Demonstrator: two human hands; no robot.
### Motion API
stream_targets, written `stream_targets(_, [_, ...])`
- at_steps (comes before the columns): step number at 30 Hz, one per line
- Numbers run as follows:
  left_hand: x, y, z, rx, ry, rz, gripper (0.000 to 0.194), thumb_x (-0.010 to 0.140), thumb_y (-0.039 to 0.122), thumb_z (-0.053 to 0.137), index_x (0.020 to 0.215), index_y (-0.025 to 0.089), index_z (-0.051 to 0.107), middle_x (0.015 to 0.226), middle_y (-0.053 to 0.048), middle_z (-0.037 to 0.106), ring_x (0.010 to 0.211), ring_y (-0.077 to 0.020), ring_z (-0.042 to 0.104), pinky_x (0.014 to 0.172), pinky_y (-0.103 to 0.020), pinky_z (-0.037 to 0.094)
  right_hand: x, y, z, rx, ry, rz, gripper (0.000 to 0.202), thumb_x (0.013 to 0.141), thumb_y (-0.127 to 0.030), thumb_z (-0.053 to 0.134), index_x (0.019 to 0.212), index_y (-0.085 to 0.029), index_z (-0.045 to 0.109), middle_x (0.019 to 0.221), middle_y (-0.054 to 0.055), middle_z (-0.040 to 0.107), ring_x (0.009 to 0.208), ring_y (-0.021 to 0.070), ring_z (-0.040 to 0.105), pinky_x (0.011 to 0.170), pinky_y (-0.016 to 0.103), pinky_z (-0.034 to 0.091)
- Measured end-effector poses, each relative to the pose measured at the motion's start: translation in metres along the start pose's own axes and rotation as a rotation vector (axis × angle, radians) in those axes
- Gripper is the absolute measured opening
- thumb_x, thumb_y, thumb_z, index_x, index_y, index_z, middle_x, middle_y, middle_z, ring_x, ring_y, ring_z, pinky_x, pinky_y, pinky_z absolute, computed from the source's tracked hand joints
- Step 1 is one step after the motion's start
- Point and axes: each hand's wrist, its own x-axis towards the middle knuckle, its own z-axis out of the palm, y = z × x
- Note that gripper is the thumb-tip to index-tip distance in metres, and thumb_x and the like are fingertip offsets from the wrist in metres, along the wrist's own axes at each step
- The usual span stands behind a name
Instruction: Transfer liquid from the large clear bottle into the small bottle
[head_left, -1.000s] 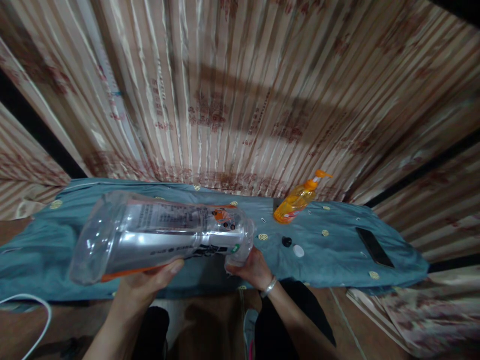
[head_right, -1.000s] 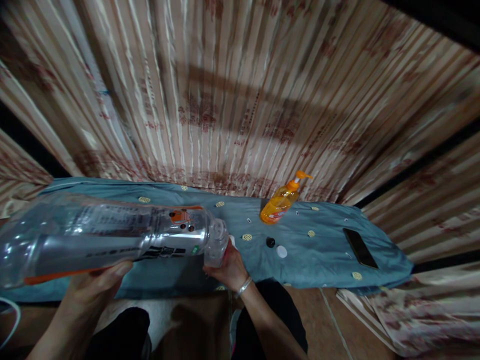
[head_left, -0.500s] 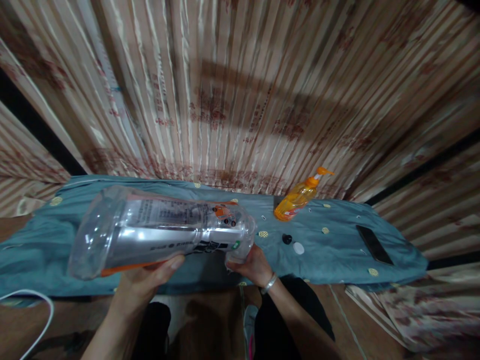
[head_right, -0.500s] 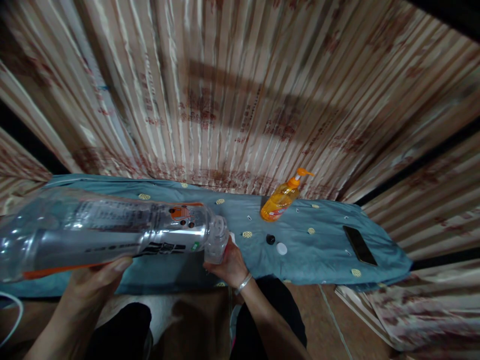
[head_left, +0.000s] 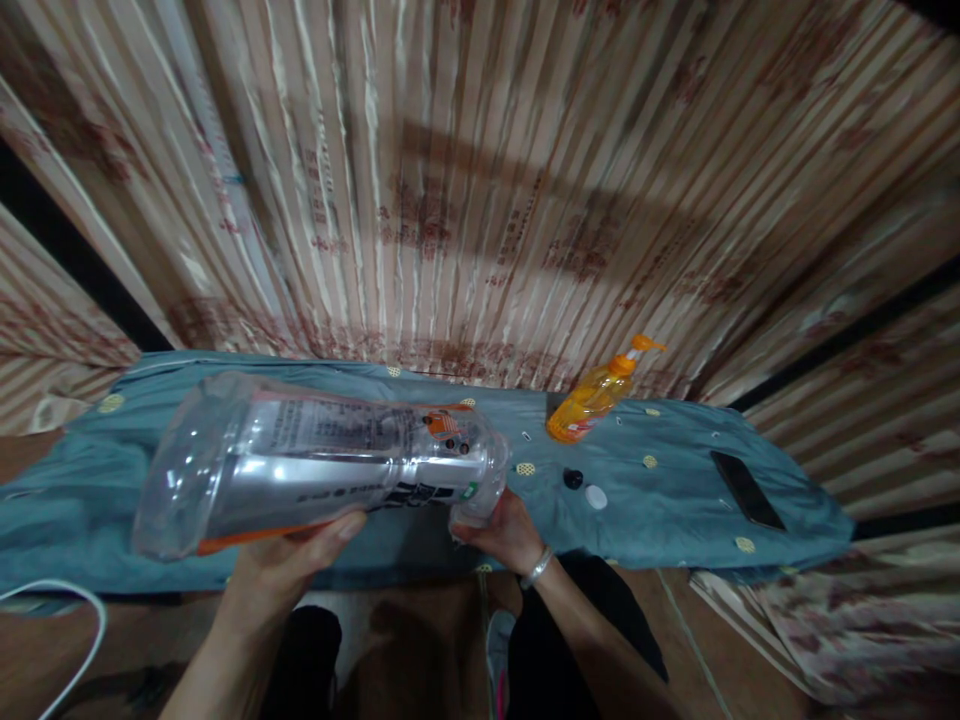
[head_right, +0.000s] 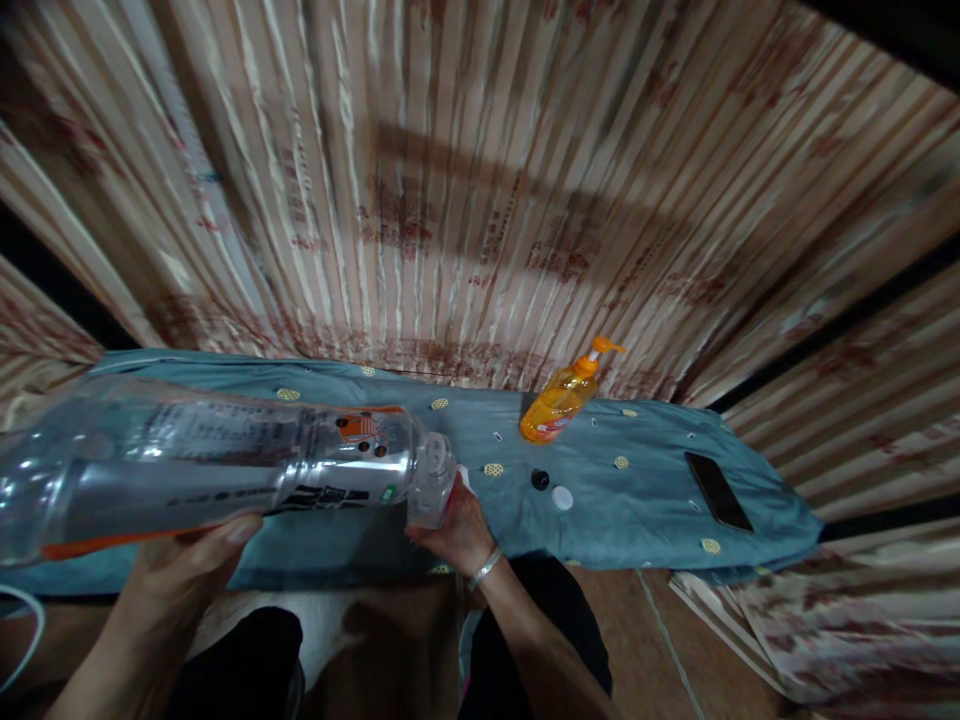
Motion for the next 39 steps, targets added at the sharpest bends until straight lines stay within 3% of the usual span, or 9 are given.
stream_targets(5, [0.0024, 0.0038, -0.0036, -0.079, -0.052, -0.052, 0.053, 0.058, 0.031, 0.080, 0.110, 0.028, 0.072, 0.080, -0.001, 0.081, 0.079, -0.0278, 0.076, 0.081, -0.036, 0.061, -0.0001, -0.0001, -0.0005, 0.033, -0.009, -0.009, 0.051, 0.058, -0.027, 0.078, 0.108, -0.022, 0.063, 0.109, 0.008, 0.071, 0.096, 0.0309, 0.070, 0.087, 0.045, 0.056])
stream_targets(16, [0.0012, 0.0021, -0.0038, -0.132, -0.035, -0.096, 0.061, 0.056, 0.030, 0.082, 0.116, 0.026, 0.070, 0.074, -0.002, 0.080, 0.075, -0.0273, 0.076, 0.075, -0.034, 0.062, 0.0000, -0.0005, -0.0007, 0.038, -0.002, -0.002, 0.054, 0.058, -0.027, 0.078, 0.109, -0.021, 0.062, 0.105, 0.009, 0.072, 0.094, 0.0310, 0.069, 0.086, 0.047, 0.056])
stream_targets(23, [0.0024, 0.0022, -0.0043, -0.095, -0.052, -0.068, 0.060, 0.055, 0.041, 0.083, 0.111, 0.023, 0.072, 0.069, -0.003, 0.079, 0.073, -0.0278, 0.077, 0.076, -0.037, 0.062, -0.0001, 0.0009, -0.0003, 0.059, -0.014, -0.024, 0.053, 0.059, -0.026, 0.078, 0.109, -0.020, 0.062, 0.103, 0.008, 0.072, 0.092, 0.0294, 0.069, 0.084, 0.045, 0.056])
stream_targets(33, [0.0020, 0.0018, -0.0021, -0.142, -0.019, -0.046, 0.063, 0.054, 0.030, 0.084, 0.115, 0.027, 0.070, 0.073, 0.000, 0.080, 0.070, -0.0246, 0.077, 0.069, -0.029, 0.063, -0.0002, 0.0030, 0.0001, 0.021, -0.007, -0.015, 0.054, 0.058, -0.025, 0.080, 0.109, -0.020, 0.063, 0.101, 0.008, 0.072, 0.091, 0.0297, 0.070, 0.084, 0.044, 0.056])
stream_targets(39, [0.0025, -0.0016, -0.0012, -0.091, -0.031, 0.006, 0.061, 0.058, 0.040, 0.082, 0.117, 0.029, 0.069, 0.075, 0.000, 0.080, 0.074, -0.0261, 0.077, 0.072, -0.032, 0.063, 0.0003, 0.0007, -0.0003, 0.015, -0.004, -0.009, 0.055, 0.057, -0.027, 0.080, 0.110, -0.020, 0.063, 0.101, 0.008, 0.072, 0.089, 0.0298, 0.070, 0.082, 0.045, 0.056])
